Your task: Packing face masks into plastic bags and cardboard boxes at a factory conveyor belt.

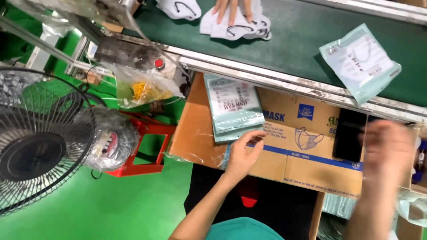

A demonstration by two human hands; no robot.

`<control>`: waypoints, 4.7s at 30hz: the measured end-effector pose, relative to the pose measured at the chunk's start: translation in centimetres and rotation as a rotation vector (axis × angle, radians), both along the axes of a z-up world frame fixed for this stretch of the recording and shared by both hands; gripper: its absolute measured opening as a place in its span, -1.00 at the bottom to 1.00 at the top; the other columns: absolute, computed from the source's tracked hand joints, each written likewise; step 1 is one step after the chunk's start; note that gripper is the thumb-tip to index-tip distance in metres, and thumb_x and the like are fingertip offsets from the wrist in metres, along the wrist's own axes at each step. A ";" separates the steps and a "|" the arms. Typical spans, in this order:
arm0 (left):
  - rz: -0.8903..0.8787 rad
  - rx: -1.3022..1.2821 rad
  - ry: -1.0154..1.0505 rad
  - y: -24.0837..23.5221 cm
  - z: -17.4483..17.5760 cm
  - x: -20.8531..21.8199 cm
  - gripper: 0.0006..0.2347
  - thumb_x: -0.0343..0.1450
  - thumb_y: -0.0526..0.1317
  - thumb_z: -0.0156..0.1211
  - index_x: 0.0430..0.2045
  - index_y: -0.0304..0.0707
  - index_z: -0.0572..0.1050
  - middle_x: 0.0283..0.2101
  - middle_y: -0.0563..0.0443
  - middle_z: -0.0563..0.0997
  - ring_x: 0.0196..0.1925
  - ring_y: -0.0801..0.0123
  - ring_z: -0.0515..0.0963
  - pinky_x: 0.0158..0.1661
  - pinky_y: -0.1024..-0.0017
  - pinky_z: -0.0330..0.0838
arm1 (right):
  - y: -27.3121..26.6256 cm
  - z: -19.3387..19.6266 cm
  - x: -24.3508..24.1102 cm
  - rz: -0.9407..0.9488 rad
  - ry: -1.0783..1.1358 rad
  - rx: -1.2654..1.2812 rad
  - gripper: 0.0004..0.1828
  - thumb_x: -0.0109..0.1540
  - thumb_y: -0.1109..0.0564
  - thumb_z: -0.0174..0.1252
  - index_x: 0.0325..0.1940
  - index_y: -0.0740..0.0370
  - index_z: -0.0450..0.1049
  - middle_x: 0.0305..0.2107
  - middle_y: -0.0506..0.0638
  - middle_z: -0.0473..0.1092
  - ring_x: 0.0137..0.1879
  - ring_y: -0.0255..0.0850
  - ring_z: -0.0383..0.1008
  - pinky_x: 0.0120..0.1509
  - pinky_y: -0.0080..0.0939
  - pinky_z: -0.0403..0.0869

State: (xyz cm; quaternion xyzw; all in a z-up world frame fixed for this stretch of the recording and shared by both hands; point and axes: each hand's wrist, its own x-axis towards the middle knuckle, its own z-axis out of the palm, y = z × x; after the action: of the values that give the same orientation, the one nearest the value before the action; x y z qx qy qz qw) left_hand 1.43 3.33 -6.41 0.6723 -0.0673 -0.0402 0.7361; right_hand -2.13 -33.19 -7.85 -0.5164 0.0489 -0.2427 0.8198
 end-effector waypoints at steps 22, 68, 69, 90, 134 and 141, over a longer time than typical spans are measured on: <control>-0.056 0.624 -0.589 -1.0 -6.9 -4.4 -0.86 0.34 -0.35 0.29 -0.27 -0.24 0.59 -0.10 -0.05 0.58 -0.02 0.06 0.55 0.01 0.21 0.43 | 15.2 -4.9 -1.3 0.131 0.247 -0.754 -0.74 0.23 0.27 0.15 0.01 0.24 0.51 -0.13 0.01 0.49 -0.05 -0.17 0.56 0.04 -0.25 0.51; 0.008 0.550 -0.594 -0.3 -6.0 -5.3 -0.90 0.31 -0.37 0.29 -0.35 -0.24 0.59 -0.14 -0.01 0.60 -0.05 0.08 0.56 -0.03 0.26 0.45 | 9.7 -9.9 -5.9 0.336 0.308 -0.113 -0.75 0.39 0.25 -0.01 0.10 0.37 0.49 -0.18 0.00 0.49 -0.07 -0.36 0.51 0.04 -0.39 0.51; 0.009 0.545 -0.606 -0.5 -5.7 -4.7 -0.90 0.31 -0.37 0.29 -0.35 -0.24 0.59 -0.14 -0.01 0.60 -0.05 0.08 0.56 -0.03 0.26 0.45 | 9.6 -9.7 -5.4 0.331 0.297 -0.118 -0.75 0.39 0.25 -0.01 0.10 0.37 0.49 -0.18 0.00 0.49 -0.07 -0.36 0.51 0.04 -0.39 0.51; 0.019 0.590 -0.563 -0.5 -5.3 -4.9 -0.90 0.29 -0.37 0.30 -0.38 -0.26 0.60 -0.17 0.01 0.60 -0.08 0.10 0.56 -0.06 0.26 0.44 | 10.0 -8.7 -5.7 0.324 0.394 -0.301 -0.73 0.38 0.22 0.00 0.09 0.35 0.53 -0.17 0.01 0.52 -0.08 -0.32 0.49 0.06 -0.33 0.49; 0.367 0.447 -0.578 6.9 6.2 5.9 -0.65 0.39 -0.40 0.26 0.08 -0.33 0.46 0.15 -0.22 0.54 0.27 -0.06 0.49 0.26 0.16 0.36 | 26.8 4.3 39.6 0.250 -0.333 -2.181 -0.60 0.23 0.30 0.09 0.16 0.16 0.33 -0.02 0.07 0.45 0.07 0.06 0.53 -0.03 0.02 0.55; 0.407 0.789 -0.782 3.9 6.0 9.3 -0.37 0.15 -0.33 0.41 0.18 -0.43 0.37 0.15 -0.33 0.45 0.24 -0.19 0.38 0.23 -0.04 0.22 | 18.7 15.0 14.1 0.588 -0.164 -1.714 -0.51 0.10 0.18 0.26 0.12 0.10 0.40 -0.10 0.12 0.52 -0.03 0.11 0.53 -0.06 0.03 0.51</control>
State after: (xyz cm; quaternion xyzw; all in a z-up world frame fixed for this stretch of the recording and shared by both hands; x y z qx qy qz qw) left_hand 10.70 7.23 -0.37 0.8597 -0.1831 0.3306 0.3438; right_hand 11.95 -14.51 7.17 -0.9219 -0.3403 -0.0131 0.1847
